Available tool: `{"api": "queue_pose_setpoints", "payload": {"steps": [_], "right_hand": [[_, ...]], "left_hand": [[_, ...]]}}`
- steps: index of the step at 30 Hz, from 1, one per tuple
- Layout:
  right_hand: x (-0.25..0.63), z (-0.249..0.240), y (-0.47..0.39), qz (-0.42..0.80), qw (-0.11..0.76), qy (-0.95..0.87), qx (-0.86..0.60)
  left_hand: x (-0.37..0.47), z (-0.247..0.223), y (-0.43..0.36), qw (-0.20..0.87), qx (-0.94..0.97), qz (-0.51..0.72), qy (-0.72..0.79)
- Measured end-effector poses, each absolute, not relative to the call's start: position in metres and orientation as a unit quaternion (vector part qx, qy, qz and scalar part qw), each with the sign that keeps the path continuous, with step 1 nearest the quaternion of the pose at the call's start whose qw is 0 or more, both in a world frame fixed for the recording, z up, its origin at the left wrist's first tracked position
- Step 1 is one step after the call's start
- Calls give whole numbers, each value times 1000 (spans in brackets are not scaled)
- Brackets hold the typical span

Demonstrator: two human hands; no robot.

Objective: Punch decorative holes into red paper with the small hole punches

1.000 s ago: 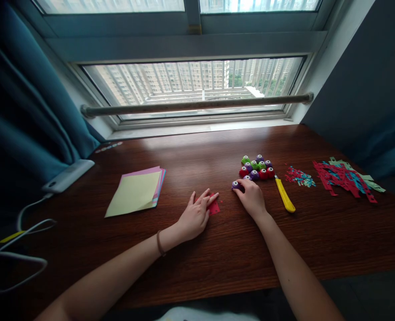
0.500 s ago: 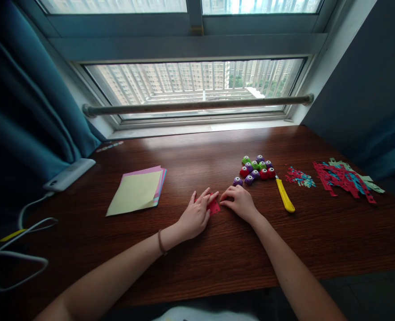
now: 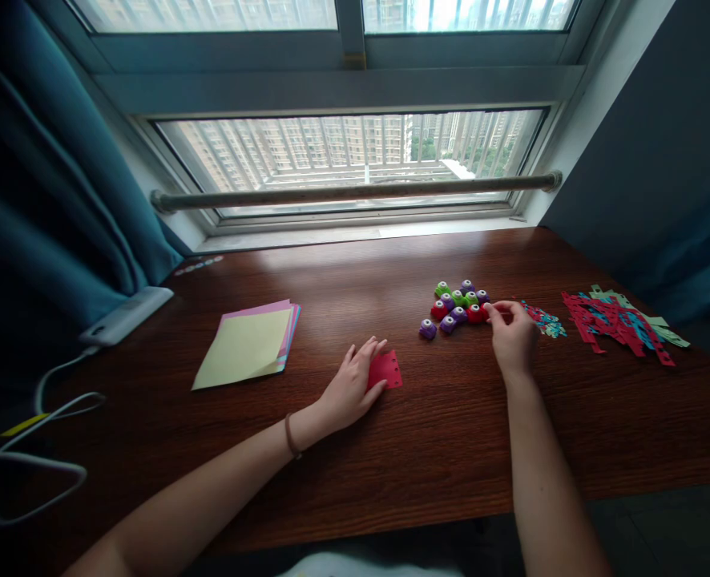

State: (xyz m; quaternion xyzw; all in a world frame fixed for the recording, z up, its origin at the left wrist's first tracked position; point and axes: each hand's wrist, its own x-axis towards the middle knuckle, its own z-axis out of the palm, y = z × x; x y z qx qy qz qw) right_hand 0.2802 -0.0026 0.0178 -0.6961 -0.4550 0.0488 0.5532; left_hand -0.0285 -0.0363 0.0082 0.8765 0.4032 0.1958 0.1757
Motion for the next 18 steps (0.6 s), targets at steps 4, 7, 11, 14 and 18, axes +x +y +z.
{"api": "queue_pose_setpoints", "payload": {"steps": [4, 7, 11, 14, 18], "right_hand": [[329, 4, -2, -86, 536, -371, -754], [328, 5, -5, -132, 487, -402, -764], [273, 22, -11, -75, 531, -472, -699], [216, 29, -20, 140, 518, -604, -589], [167, 21, -29, 232, 380, -778, -444]], "left_hand": [[-29, 10, -38, 137, 843, 231, 467], [-31, 15, -39, 100, 823, 216, 515], [-33, 19, -36, 89, 822, 192, 528], [-34, 19, -32, 84, 829, 193, 518], [-35, 17, -29, 59, 839, 194, 505]]}}
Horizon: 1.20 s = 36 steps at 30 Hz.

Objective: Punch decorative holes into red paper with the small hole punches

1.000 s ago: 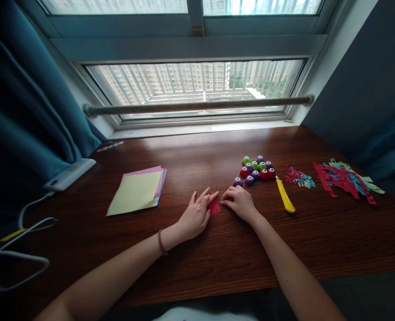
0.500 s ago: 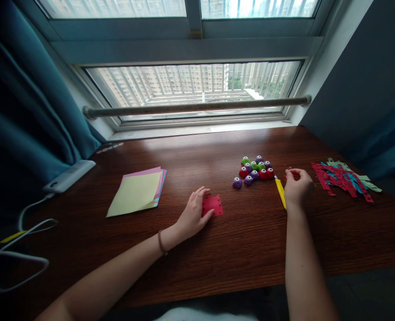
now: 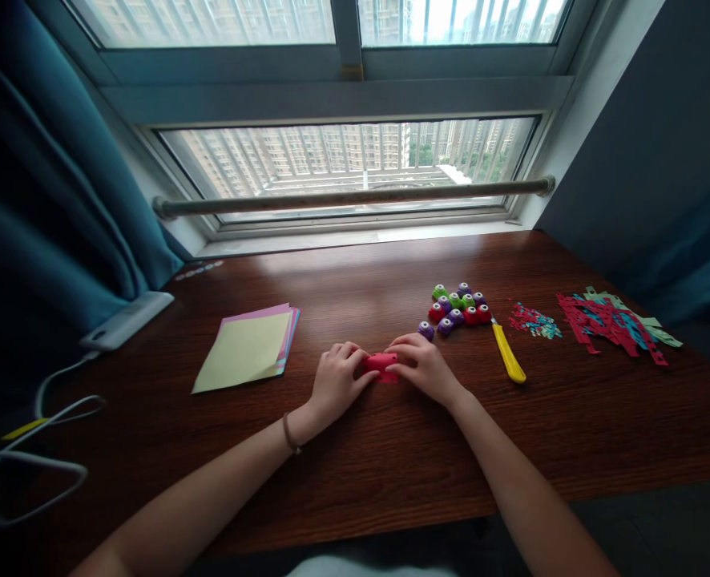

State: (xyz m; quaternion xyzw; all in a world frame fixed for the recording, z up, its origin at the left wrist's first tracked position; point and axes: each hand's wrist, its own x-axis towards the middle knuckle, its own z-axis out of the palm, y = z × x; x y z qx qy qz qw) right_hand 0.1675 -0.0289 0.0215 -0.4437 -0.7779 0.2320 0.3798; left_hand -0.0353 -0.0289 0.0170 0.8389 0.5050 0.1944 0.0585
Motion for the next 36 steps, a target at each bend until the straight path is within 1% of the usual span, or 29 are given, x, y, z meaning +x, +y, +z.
{"api": "queue_pose_setpoints", "payload": {"steps": [3, 5, 7, 10, 13, 16, 19, 24, 28, 33, 36], "right_hand": [[158, 10, -29, 220, 334, -819, -411], [158, 6, -29, 222, 339, -811, -422], [159, 6, -29, 242, 359, -790, -434], [160, 12, -31, 301, 379, -759, -436], [160, 18, -33, 364, 374, -735, -433], [158, 22, -35, 403, 360, -718, -440], [156, 22, -36, 415, 343, -712, -451], [153, 22, -37, 373, 351, -731, -452], [152, 20, -37, 362, 364, -725, -458], [155, 16, -37, 419, 411, -631, -508], [157, 16, -35, 507, 384, -603, -483]], "left_hand": [[-36, 16, -28, 49, 844, 198, 496], [-36, 15, -28, 59, 848, 218, 480], [-36, 15, -28, 92, 849, 260, 450], [-37, 13, -26, 199, 840, 316, 395], [-38, 11, -22, 340, 801, 320, 374], [-39, 11, -20, 420, 758, 324, 380], [-39, 13, -19, 428, 757, 322, 375], [-38, 15, -20, 404, 778, 316, 363], [-36, 12, -20, 448, 746, 319, 374], [-37, 9, -15, 503, 696, 344, 379], [-38, 9, -12, 536, 650, 370, 391]]}}
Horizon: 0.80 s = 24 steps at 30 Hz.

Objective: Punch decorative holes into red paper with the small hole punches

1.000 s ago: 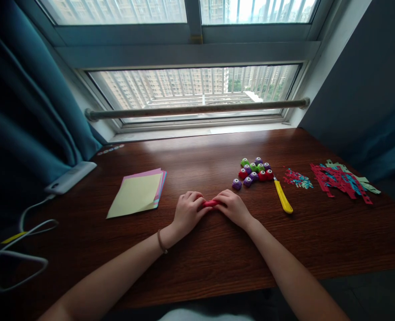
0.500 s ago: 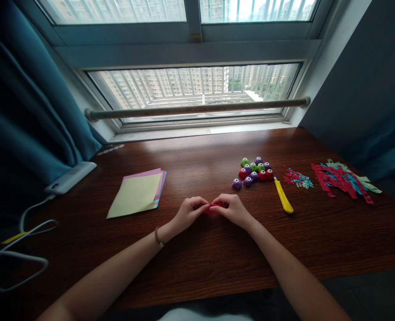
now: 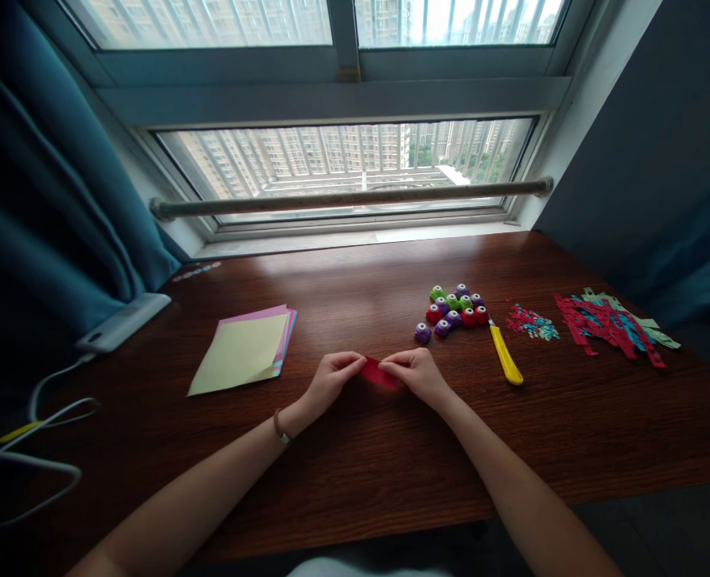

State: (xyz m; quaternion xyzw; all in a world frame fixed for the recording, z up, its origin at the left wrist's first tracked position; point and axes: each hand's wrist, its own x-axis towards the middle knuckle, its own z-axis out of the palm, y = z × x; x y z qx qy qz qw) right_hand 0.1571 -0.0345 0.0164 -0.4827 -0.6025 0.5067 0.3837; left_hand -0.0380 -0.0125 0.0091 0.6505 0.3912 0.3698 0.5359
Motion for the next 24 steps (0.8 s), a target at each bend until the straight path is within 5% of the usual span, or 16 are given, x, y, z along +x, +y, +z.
{"api": "queue_pose_setpoints", "payload": {"steps": [10, 14, 17, 24], "right_hand": [[161, 16, -31, 545, 405, -579, -451], [192, 21, -20, 239, 491, -616, -568], [221, 18, -10, 46, 441, -661, -606], [238, 3, -3, 40, 347, -676, -649]], "left_hand": [[-35, 13, -13, 563, 660, 353, 351], [-37, 9, -10, 571, 612, 392, 382], [-38, 6, -9, 569, 604, 406, 382], [-37, 9, -12, 563, 569, 439, 407]]}}
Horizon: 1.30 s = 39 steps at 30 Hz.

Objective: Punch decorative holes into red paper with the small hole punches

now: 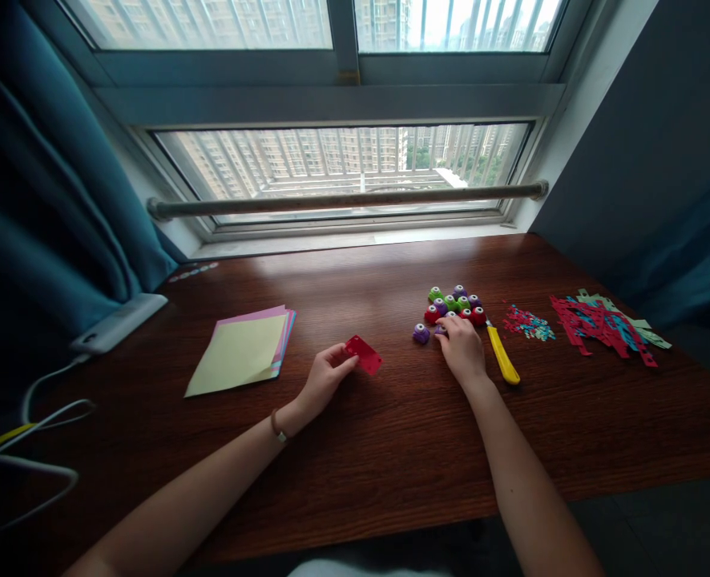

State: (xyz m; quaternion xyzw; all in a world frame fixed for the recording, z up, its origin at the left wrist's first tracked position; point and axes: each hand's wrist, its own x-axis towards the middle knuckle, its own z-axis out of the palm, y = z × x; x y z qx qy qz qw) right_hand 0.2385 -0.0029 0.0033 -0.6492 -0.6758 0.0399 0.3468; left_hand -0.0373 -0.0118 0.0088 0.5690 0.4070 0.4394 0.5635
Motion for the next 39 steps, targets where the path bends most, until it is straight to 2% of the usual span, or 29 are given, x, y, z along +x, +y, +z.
{"api": "queue_pose_setpoints", "payload": {"steps": [3, 6, 8, 12, 22, 32, 39], "right_hand": [[234, 9, -7, 149, 437, -593, -659], [226, 21, -14, 391, 538, -490, -564], [218, 27, -18, 512, 559, -444, -478], [199, 30, -24, 609, 547, -403, -409], [177, 30, -31, 629, 471, -462, -411], [169, 22, -30, 599, 470, -458, -458], [162, 17, -31, 522, 423, -540, -507]], "left_hand": [[-37, 9, -13, 560, 562, 452, 408], [-37, 7, -13, 570, 543, 466, 403], [-37, 5, -12, 582, 530, 472, 396], [-36, 4, -11, 609, 511, 471, 382], [-38, 4, -10, 592, 533, 452, 401], [-37, 5, -11, 587, 544, 436, 412], [-36, 7, -11, 591, 553, 425, 405]]}}
